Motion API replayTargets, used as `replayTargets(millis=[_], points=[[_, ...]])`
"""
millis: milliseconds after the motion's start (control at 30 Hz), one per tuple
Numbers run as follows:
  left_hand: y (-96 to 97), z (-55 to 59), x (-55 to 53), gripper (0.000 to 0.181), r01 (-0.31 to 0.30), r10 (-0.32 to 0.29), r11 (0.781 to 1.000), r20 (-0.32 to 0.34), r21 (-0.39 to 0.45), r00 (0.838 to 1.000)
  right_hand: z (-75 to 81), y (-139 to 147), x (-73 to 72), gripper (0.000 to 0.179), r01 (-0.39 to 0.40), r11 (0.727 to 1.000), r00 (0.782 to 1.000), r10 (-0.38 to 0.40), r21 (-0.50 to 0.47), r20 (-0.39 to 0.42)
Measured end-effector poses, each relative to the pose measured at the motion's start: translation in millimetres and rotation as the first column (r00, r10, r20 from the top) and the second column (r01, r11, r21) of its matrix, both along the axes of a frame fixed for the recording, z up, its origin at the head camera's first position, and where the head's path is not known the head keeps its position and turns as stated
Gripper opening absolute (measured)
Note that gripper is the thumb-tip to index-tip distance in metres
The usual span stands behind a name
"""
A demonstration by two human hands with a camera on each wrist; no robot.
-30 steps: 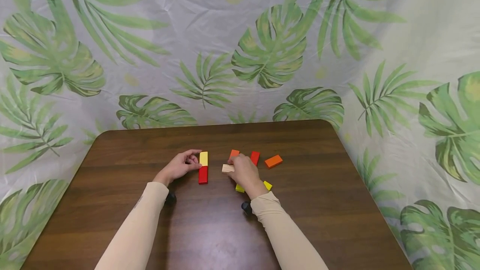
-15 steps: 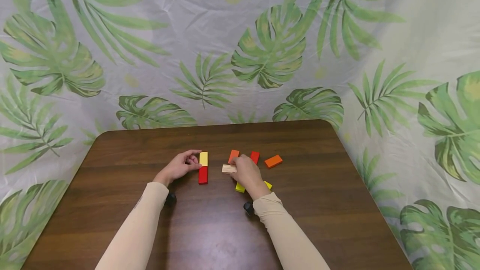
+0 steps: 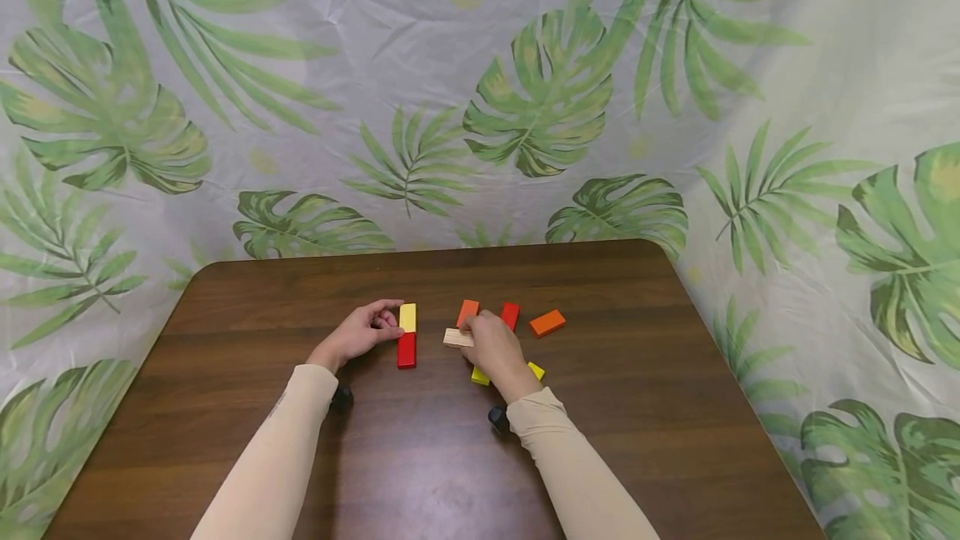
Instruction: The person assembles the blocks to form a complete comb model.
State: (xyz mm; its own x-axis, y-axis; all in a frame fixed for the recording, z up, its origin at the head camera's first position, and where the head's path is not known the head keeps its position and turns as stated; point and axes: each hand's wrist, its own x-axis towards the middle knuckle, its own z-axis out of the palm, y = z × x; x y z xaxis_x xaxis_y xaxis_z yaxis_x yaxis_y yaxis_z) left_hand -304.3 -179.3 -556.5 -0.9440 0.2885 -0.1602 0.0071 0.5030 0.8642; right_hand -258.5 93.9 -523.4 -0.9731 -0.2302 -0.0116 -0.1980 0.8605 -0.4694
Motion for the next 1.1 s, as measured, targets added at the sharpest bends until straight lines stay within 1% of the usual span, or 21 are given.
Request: replayTargets(millis=[33, 133, 233, 267, 500, 633, 833, 933, 1000, 1033, 1100], points=[[0.1, 0.2, 0.1, 0.057, 0.000, 0.000, 1.000, 0.001, -0.001, 1.000, -5.4, 1.9, -2.1, 0.029, -0.011, 1.000, 1.000, 0.011, 0.001, -0.027], [0.4, 0.8, 0.4, 0.057, -0.001, 0.001, 1.000, 0.002, 0.000, 1.000, -5.0, 1.8, -1.6, 0.029, -0.009, 1.000, 0.999, 0.009, 0.006, -0.041], [0.4, 1.4, 0.6, 0.057, -0.003, 0.003, 1.000, 0.004, -0.003, 1.000, -5.7, 0.5, -1.9, 0.029, -0.002, 1.000, 0.999, 0.002, 0.010, -0.034], [0.3, 1.6, 0.7, 0.057, -0.003, 0.003, 1.000, 0.005, -0.004, 1.000, -0.1, -1.9, 0.6, 0.029, 0.011, 1.000, 1.000, -0.010, 0.007, -0.007], [0.1, 1.1, 0.9, 0.056, -0.005, 0.005, 1.000, 0.005, -0.005, 1.000, 0.1, -4.8, 2.2, 0.030, -0.003, 1.000, 0.999, 0.003, 0.005, 0.034], [0.1, 0.2, 0.4, 0.056, -0.001, 0.001, 1.000, 0.001, -0.008, 1.000, 0.3, -5.2, 2.5, 0.029, -0.003, 1.000, 1.000, 0.003, -0.019, 0.031], [-0.5, -2.1, -1.6, 0.056, -0.001, 0.000, 1.000, -0.005, -0.019, 1.000, 0.9, -6.0, 2.4, 0.034, 0.012, 1.000, 1.000, -0.013, 0.013, 0.024], [-0.8, -3.0, -2.5, 0.056, -0.003, 0.003, 1.000, -0.005, -0.021, 1.000, -1.2, -6.2, 1.1, 0.033, -0.009, 1.000, 1.000, 0.009, 0.017, 0.006], [-0.7, -3.3, -2.6, 0.056, -0.004, 0.004, 1.000, -0.004, -0.020, 1.000, -9.3, -4.6, -3.4, 0.033, -0.025, 0.999, 0.999, 0.026, 0.027, -0.020], [-0.6, -3.4, -2.5, 0.056, -0.005, 0.005, 1.000, -0.004, -0.019, 1.000, -16.2, -3.4, -7.0, 0.033, -0.030, 0.999, 0.999, 0.032, 0.041, -0.037], [-0.6, -3.5, -1.9, 0.055, -0.005, 0.005, 1.000, -0.004, -0.014, 1.000, -35.3, 0.1, -16.7, 0.034, -0.041, 0.997, 0.997, 0.045, 0.060, -0.065]])
